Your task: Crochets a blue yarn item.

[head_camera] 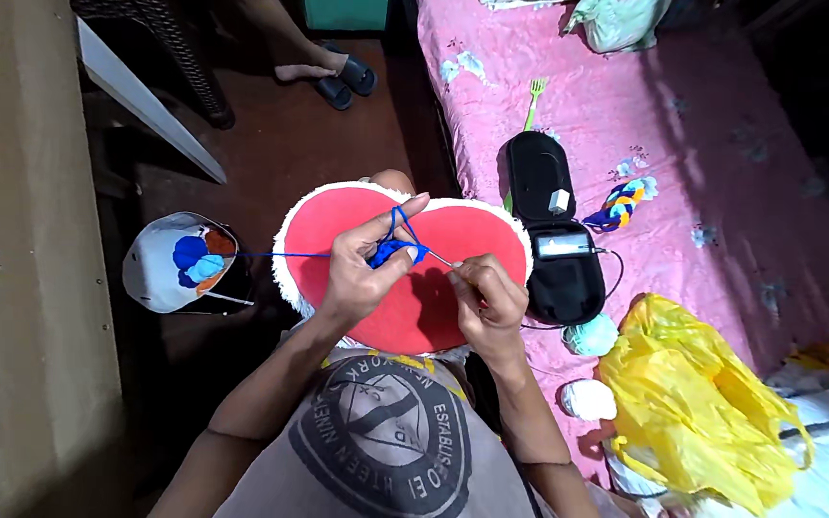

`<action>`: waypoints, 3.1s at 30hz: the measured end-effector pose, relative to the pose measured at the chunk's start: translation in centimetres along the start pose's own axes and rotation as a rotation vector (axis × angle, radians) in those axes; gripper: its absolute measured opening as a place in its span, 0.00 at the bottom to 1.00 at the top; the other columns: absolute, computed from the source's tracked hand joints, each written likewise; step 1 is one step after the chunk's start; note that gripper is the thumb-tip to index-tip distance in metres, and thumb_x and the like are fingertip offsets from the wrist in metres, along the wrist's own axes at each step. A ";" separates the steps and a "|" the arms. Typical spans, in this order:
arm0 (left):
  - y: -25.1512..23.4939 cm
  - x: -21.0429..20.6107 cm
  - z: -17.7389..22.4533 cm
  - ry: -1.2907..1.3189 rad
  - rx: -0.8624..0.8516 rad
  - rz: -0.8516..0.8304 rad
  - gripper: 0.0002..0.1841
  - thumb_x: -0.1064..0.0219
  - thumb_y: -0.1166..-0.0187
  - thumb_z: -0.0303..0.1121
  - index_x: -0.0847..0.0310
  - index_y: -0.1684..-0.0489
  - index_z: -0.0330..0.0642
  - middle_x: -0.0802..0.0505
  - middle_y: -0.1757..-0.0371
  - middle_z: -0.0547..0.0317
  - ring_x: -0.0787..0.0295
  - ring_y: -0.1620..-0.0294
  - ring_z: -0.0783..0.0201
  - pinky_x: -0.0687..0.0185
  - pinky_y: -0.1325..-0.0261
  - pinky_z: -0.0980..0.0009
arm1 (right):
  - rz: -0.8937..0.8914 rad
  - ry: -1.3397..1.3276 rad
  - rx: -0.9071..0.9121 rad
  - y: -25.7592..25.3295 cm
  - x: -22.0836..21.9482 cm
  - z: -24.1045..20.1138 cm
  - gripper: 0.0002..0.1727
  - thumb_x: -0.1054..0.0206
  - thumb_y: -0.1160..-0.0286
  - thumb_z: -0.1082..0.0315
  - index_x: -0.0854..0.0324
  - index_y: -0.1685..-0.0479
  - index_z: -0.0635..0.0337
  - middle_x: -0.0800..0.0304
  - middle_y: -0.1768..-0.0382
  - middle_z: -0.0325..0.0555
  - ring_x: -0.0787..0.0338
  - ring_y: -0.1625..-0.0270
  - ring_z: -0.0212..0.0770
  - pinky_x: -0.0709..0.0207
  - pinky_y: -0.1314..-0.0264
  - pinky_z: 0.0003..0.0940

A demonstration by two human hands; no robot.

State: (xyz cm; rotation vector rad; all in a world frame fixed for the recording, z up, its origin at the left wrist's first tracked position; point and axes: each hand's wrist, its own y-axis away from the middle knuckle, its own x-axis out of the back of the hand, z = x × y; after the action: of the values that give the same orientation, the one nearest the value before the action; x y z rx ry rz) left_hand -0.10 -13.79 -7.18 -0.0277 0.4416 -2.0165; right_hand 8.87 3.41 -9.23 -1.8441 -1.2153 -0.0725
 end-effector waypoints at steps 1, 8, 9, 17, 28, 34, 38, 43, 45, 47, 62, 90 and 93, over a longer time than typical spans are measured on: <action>0.0 0.1 0.0 0.004 0.004 0.000 0.27 0.38 0.30 0.15 0.20 0.27 0.31 0.07 0.59 0.63 0.16 0.69 0.77 0.18 0.66 0.84 | -0.017 -0.037 -0.027 0.0 0.2 0.0 0.04 0.33 0.25 0.77 0.14 0.66 0.69 0.14 0.68 0.49 0.15 0.68 0.29 0.20 0.66 0.17; -0.2 0.0 0.1 0.016 0.026 -0.030 0.27 0.37 0.31 0.15 0.19 0.28 0.30 0.08 0.64 0.65 0.15 0.70 0.77 0.18 0.66 0.84 | -0.077 -0.259 -0.194 0.0 1.1 0.2 0.02 0.31 0.29 0.78 0.15 0.65 0.69 0.12 0.65 0.45 0.12 0.60 0.25 0.15 0.54 0.17; -0.2 0.0 0.2 0.023 0.043 -0.027 0.27 0.37 0.31 0.15 0.20 0.28 0.31 0.08 0.65 0.65 0.16 0.71 0.77 0.19 0.67 0.84 | -0.081 -0.311 -0.218 0.0 1.2 0.2 0.01 0.30 0.29 0.79 0.15 0.64 0.69 0.12 0.65 0.44 0.12 0.60 0.25 0.15 0.55 0.18; 0.7 -2.2 -0.8 0.013 0.052 0.031 0.30 0.37 0.29 0.16 0.24 0.22 0.34 0.09 0.65 0.65 0.16 0.70 0.77 0.18 0.65 0.82 | -0.151 -1.315 -0.857 -0.4 0.8 -0.2 0.07 0.31 0.32 0.79 0.15 0.61 0.57 0.10 0.69 0.42 0.24 0.82 0.21 0.33 0.81 0.15; 1.2 -2.3 -0.8 0.049 0.009 -0.020 0.25 0.36 0.31 0.15 0.16 0.31 0.34 0.06 0.58 0.65 0.12 0.63 0.79 0.14 0.56 0.81 | 0.072 -0.903 -0.587 -0.1 -0.6 -1.1 0.09 0.30 0.32 0.79 0.14 0.58 0.56 0.10 0.65 0.37 0.23 0.77 0.20 0.28 0.76 0.15; 0.1 -0.9 -0.1 0.309 0.243 -0.091 0.22 0.41 0.34 0.17 0.09 0.43 0.37 0.09 0.68 0.67 0.17 0.72 0.77 0.19 0.67 0.81 | 0.161 -0.214 -0.133 1.5 -1.1 0.3 0.01 0.31 0.28 0.77 0.17 0.64 0.67 0.13 0.66 0.44 0.12 0.61 0.25 0.16 0.56 0.16; -0.5 0.1 0.1 0.352 0.333 -0.112 0.20 0.43 0.34 0.18 0.07 0.51 0.37 0.10 0.74 0.66 0.24 0.81 0.81 0.29 0.78 0.86 | 0.108 -0.047 0.035 1.3 -0.5 1.1 0.04 0.33 0.26 0.76 0.17 0.67 0.68 0.15 0.70 0.49 0.14 0.68 0.30 0.19 0.64 0.18; -0.7 0.6 -0.5 0.313 0.312 -0.184 0.16 0.42 0.35 0.17 0.05 0.64 0.38 0.06 0.69 0.63 0.22 0.79 0.82 0.31 0.79 0.86 | -0.008 -0.492 -0.254 2.0 0.7 1.6 0.03 0.29 0.29 0.76 0.13 0.61 0.61 0.10 0.63 0.38 0.11 0.59 0.23 0.15 0.55 0.17; -0.6 0.2 -0.8 0.076 0.168 -0.203 0.15 0.40 0.34 0.16 0.06 0.59 0.34 0.09 0.69 0.64 0.19 0.73 0.80 0.24 0.72 0.84 | -0.062 -0.648 -0.422 1.7 1.3 1.3 0.08 0.29 0.33 0.79 0.12 0.60 0.56 0.08 0.62 0.32 0.11 0.59 0.23 0.14 0.54 0.20; -0.3 -0.6 -1.3 -0.147 -0.003 -0.205 0.15 0.37 0.34 0.17 0.07 0.55 0.31 0.12 0.70 0.64 0.21 0.72 0.79 0.24 0.70 0.85 | -0.112 -0.637 -0.467 1.4 1.4 1.0 0.09 0.32 0.33 0.81 0.15 0.60 0.57 0.09 0.63 0.31 0.11 0.61 0.22 0.14 0.55 0.20; 0.0 2.3 -1.5 -0.148 0.129 -0.149 0.11 0.38 0.16 0.31 0.08 0.62 0.40 0.05 0.59 0.66 0.08 0.60 0.74 0.10 0.54 0.75 | 0.173 -0.763 -0.687 -0.3 -0.4 -0.3 0.14 0.33 0.33 0.82 0.09 0.51 0.63 0.07 0.66 0.38 0.25 0.80 0.19 0.30 0.78 0.14; 0.4 -1.3 -0.2 0.051 0.474 -0.086 0.49 0.37 0.29 0.11 0.52 0.05 0.57 0.08 0.64 0.57 0.12 0.74 0.71 0.15 0.71 0.80 | -0.012 -0.547 -0.457 2.2 0.6 1.1 0.16 0.33 0.30 0.83 0.08 0.45 0.66 0.09 0.59 0.42 0.12 0.60 0.27 0.15 0.56 0.21; 0.6 -1.4 -0.6 -0.051 0.462 -0.093 0.50 0.35 0.30 0.10 0.52 0.05 0.59 0.09 0.66 0.56 0.14 0.77 0.70 0.17 0.76 0.80 | -0.154 -0.270 -0.355 3.0 1.5 2.3 0.16 0.33 0.26 0.78 0.07 0.43 0.59 0.10 0.60 0.42 0.13 0.61 0.28 0.16 0.58 0.25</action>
State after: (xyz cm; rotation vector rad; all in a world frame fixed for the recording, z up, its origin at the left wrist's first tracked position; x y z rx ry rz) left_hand 1.00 -12.64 -7.67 0.1873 -0.0660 -2.1605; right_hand 11.03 5.74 -11.74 -2.1116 -1.6152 -0.1354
